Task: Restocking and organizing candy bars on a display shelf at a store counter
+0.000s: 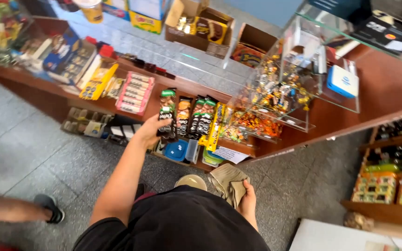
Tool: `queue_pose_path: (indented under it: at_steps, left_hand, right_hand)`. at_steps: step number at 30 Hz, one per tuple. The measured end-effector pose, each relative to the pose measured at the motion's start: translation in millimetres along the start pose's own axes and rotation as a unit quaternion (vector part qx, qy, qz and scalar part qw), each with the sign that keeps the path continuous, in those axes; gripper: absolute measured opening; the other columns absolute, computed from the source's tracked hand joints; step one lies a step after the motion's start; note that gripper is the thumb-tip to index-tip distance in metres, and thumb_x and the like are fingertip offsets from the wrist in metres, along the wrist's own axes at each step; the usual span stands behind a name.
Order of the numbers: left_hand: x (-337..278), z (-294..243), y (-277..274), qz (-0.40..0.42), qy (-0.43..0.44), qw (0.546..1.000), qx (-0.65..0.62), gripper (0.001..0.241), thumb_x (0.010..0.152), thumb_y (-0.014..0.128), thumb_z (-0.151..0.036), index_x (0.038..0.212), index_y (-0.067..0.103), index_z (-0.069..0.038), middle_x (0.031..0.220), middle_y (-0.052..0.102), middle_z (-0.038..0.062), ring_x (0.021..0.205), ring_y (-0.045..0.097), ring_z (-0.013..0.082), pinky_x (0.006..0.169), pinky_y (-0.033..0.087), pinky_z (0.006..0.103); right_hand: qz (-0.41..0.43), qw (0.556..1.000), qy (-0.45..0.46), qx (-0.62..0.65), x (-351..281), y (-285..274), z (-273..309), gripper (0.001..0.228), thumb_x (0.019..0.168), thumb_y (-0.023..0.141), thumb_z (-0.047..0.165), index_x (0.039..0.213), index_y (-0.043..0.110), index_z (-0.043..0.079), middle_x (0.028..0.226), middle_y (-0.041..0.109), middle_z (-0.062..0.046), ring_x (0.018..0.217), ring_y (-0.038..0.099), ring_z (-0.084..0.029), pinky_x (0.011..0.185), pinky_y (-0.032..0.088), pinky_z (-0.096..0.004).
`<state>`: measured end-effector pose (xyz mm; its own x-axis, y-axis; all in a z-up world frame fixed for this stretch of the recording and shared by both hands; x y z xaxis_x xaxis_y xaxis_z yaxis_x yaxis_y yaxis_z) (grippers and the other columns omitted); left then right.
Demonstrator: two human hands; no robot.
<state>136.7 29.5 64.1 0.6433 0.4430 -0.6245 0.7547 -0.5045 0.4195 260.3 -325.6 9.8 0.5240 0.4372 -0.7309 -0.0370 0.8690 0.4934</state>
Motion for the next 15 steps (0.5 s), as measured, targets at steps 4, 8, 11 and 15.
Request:
queue_pose_path:
  at_steps: [4,8,11,15]
  left_hand:
    - [-40.6,36.4,-27.0,0.074,0.044,0.996,0.006,0.062,0.085,0.066,-0.004,0.145,0.050,-0.006,0.129,0.069,0.018,0.123,0.065,0.0333,0.099,0.055,0.0561]
    - [-82.9,67.7,-58.0,0.158,0.102,0.981,-0.035,0.087,0.066,0.084,-0.014,0.143,0.046,-0.003,0.124,0.068,0.022,0.110,0.068,0.0334,0.091,0.058,0.0496]
    - [-96.4,77.2,-83.6,0.158,0.146,0.972,-0.090,0.088,0.065,0.086,-0.011,0.143,0.045,-0.002,0.126,0.068,0.023,0.112,0.069,0.0346,0.085,0.060,0.0492]
    - [-84.0,89.2,-125.6,0.113,0.190,0.960,-0.171,0.060,0.086,0.072,-0.023,0.136,0.048,0.001,0.121,0.068,0.027,0.103,0.071,0.0367,0.077,0.061,0.0469]
  right_hand:
    - [-0.028,0.998,-0.027,-0.044,75.4,-51.8,-21.2,0.042,0.092,0.059,0.030,0.121,0.065,0.001,0.114,0.071,-0.017,0.103,0.067,-0.031,0.093,0.054,-0.040]
    - [-0.031,0.991,-0.003,-0.130,54.8,-2.1,-34.9,0.034,0.089,0.064,0.023,0.114,0.069,0.001,0.105,0.073,-0.016,0.095,0.069,-0.029,0.087,0.055,-0.040]
    - [-0.040,0.980,0.050,-0.188,12.5,74.7,-43.0,0.040,0.093,0.058,0.023,0.123,0.067,-0.001,0.112,0.072,-0.021,0.099,0.068,-0.035,0.089,0.053,-0.045]
    - [-0.020,0.989,0.057,-0.138,16.0,120.2,-72.4,0.044,0.096,0.061,0.035,0.123,0.066,0.001,0.114,0.072,-0.020,0.103,0.068,-0.033,0.092,0.054,-0.046]
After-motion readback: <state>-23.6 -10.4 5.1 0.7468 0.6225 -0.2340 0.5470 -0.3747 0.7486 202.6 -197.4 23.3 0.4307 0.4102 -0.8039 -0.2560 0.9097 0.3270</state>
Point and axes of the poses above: each hand's wrist, its own x-axis towards the middle knuckle, its own y-axis out of the palm, z = x × y, the point moved 3 cm from there along x, towards the middle knuckle
